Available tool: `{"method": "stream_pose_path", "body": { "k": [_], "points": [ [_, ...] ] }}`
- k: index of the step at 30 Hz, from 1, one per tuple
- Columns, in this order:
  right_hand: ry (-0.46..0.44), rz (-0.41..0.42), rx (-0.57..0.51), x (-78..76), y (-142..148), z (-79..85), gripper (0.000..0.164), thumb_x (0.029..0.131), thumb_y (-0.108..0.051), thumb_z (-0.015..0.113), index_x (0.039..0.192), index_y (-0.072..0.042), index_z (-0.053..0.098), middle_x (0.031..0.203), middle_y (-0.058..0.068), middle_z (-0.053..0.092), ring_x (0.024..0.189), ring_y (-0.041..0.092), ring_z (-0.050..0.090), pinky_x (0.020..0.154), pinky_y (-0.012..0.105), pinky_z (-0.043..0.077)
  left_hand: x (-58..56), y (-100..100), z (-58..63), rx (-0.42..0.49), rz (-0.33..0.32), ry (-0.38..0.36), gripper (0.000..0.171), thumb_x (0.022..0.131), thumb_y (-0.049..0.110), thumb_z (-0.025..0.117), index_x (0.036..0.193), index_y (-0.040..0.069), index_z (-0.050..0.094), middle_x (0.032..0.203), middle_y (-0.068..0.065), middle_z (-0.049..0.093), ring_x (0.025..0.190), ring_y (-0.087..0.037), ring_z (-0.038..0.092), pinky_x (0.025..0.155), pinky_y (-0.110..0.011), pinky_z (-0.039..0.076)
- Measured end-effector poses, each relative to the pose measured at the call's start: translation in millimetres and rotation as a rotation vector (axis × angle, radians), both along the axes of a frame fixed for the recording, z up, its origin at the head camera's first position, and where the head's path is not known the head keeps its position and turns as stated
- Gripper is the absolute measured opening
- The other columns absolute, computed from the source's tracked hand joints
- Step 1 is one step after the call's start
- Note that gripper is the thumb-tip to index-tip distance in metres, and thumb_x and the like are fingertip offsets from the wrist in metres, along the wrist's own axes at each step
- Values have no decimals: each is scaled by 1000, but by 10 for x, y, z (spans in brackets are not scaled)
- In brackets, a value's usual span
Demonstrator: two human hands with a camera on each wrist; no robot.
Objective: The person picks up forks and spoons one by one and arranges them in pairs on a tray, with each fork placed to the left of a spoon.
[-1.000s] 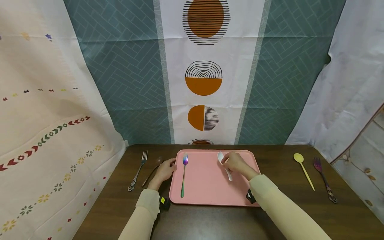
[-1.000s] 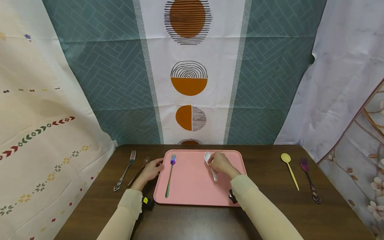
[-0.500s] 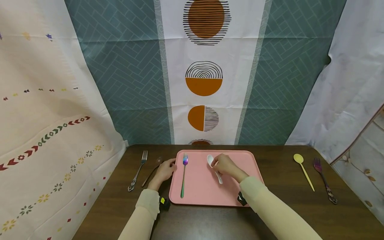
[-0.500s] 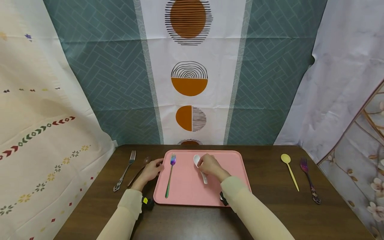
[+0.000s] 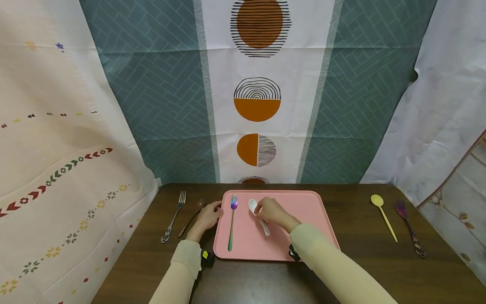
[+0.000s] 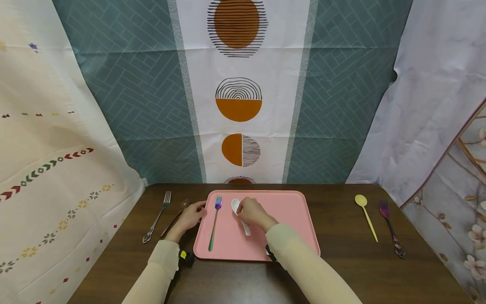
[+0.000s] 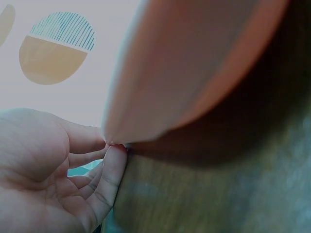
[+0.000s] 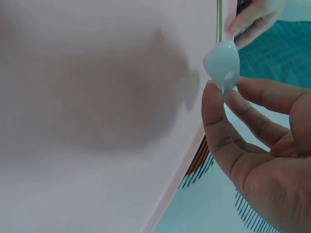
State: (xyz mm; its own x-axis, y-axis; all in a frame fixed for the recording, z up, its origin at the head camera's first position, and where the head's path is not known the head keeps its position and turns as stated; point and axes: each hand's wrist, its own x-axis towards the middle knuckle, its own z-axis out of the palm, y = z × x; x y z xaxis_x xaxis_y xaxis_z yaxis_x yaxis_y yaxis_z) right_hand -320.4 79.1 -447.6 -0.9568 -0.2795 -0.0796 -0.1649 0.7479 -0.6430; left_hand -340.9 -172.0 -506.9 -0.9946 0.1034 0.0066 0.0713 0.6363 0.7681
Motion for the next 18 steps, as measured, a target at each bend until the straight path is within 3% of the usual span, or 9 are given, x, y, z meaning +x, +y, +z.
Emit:
{"method": "stream_pose_path", "body": {
  "k": [11,18],
  "points": [
    [42,54,55,17,-267,-65,12,84,3,73,93,-2,80,100,9,74,81,19,55,66,27,51,-9,-15,-7,2,-4,-7,44,106,11,56,147,-3,54,105,-13,65,85,-22,63,81,-40,58],
    [48,63,83,27,-347,-111,11,84,6,73,91,0,79,93,10,73,79,17,59,70,29,55,-12,-1,0,-5,5,-13,44,106,12,56,148,-3,54,106,-13,65,86,-22,63,82,-40,59]
  ]
}}
